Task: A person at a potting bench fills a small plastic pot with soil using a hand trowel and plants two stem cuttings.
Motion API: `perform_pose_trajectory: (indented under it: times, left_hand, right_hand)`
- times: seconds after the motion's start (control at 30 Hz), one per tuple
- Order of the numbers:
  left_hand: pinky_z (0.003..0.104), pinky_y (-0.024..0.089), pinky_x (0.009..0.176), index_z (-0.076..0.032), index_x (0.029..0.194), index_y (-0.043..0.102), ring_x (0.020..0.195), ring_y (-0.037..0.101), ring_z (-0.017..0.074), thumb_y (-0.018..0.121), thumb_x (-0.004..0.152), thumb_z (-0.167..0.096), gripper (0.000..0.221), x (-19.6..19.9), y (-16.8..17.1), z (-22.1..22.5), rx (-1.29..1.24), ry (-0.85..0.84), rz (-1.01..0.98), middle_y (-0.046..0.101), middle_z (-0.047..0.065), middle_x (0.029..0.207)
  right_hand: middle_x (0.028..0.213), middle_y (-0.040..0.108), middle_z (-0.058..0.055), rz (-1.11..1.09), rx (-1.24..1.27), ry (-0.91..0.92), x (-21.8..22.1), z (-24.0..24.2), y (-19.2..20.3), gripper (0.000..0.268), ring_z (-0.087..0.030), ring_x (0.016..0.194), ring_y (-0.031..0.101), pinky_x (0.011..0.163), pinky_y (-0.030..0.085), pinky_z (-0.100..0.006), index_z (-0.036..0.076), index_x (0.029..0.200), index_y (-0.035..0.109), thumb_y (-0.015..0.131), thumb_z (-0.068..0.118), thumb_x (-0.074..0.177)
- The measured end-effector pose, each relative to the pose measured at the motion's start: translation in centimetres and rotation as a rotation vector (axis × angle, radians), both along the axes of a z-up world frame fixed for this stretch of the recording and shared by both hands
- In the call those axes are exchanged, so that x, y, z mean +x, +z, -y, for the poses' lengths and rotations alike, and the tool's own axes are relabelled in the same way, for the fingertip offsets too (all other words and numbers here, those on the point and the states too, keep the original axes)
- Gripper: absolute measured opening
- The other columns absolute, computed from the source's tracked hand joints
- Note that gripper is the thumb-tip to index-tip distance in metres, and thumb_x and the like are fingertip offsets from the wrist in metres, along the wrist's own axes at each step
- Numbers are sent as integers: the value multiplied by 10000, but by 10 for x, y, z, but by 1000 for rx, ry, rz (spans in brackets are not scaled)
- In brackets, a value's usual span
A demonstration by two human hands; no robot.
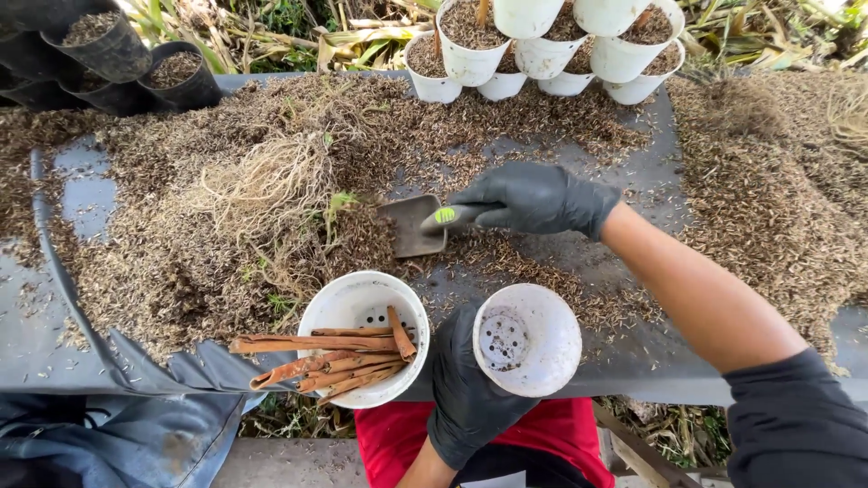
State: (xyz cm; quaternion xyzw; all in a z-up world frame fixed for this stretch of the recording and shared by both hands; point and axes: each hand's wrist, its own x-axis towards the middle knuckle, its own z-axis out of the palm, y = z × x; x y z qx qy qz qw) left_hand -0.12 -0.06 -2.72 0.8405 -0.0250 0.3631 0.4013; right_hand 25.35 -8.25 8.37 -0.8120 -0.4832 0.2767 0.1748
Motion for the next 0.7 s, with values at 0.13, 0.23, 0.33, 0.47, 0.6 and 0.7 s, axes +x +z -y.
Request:
perform_pose_trajectory:
  times: [0.13, 0.23, 0.33, 0.47, 0.6, 0.7]
  left_hand:
    - [493, 514, 1005, 27, 1435, 404, 1175, 633, 401, 945, 660, -543, 1104, -1, -1, 0, -6, -9, -14, 595, 204, 1353]
    - [493, 509, 1013, 23, 1450, 395, 1194, 626, 403, 942, 661, -552, 1119, 0, 0, 1, -13, -26, -15, 586, 207, 1369]
    - [473, 535, 957, 6, 1410, 448, 1131, 655, 371, 913, 692, -513, 1001, 2, 14, 0, -47, -49, -27, 631, 172, 1314]
    - [469, 539, 945, -8, 1409, 454, 1128, 661, 366, 899, 680, -483, 977, 6, 28, -5, -106, -55, -61, 636, 168, 1305]
    - [459, 548, 920, -40, 1408, 468, 1123, 674, 356, 868, 653, -414, 933, 12, 39, -6, -245, -68, -137, 647, 161, 1283]
    - [453, 554, 904, -61, 1407, 478, 1119, 683, 349, 848, 635, -367, 910, 16, 43, -3, -340, -90, -192, 654, 155, 1269]
  right_hand:
    - [1107, 740, -180, 49, 143, -27, 6, -1, -28, 456, -378, 1034, 709, 1007, 528, -510, 99, 1388, 653, 695, 181, 941]
    - [1152, 748, -84, 174, 183, 30, 6, 7, -38, 474, -263, 902, 685, 788, 547, -397, 169, 1414, 604, 587, 372, 987]
    - [1035, 757, -76, 217, 243, 27, 8, 16, -53, 494, -245, 784, 673, 698, 518, -382, 164, 1427, 602, 565, 407, 998]
    - [1241, 749, -67, 128, 298, -49, -1, 32, -45, 458, -277, 1012, 717, 871, 541, -423, 181, 1415, 595, 570, 362, 994]
    - [1197, 705, -91, 108, 392, -118, 0, 63, -37, 504, -241, 915, 670, 791, 576, -347, 187, 1461, 544, 522, 414, 1011]
    - [1256, 692, -112, 146, 412, -168, -5, 90, -13, 501, -257, 1008, 677, 825, 562, -350, 149, 1465, 535, 533, 372, 1016]
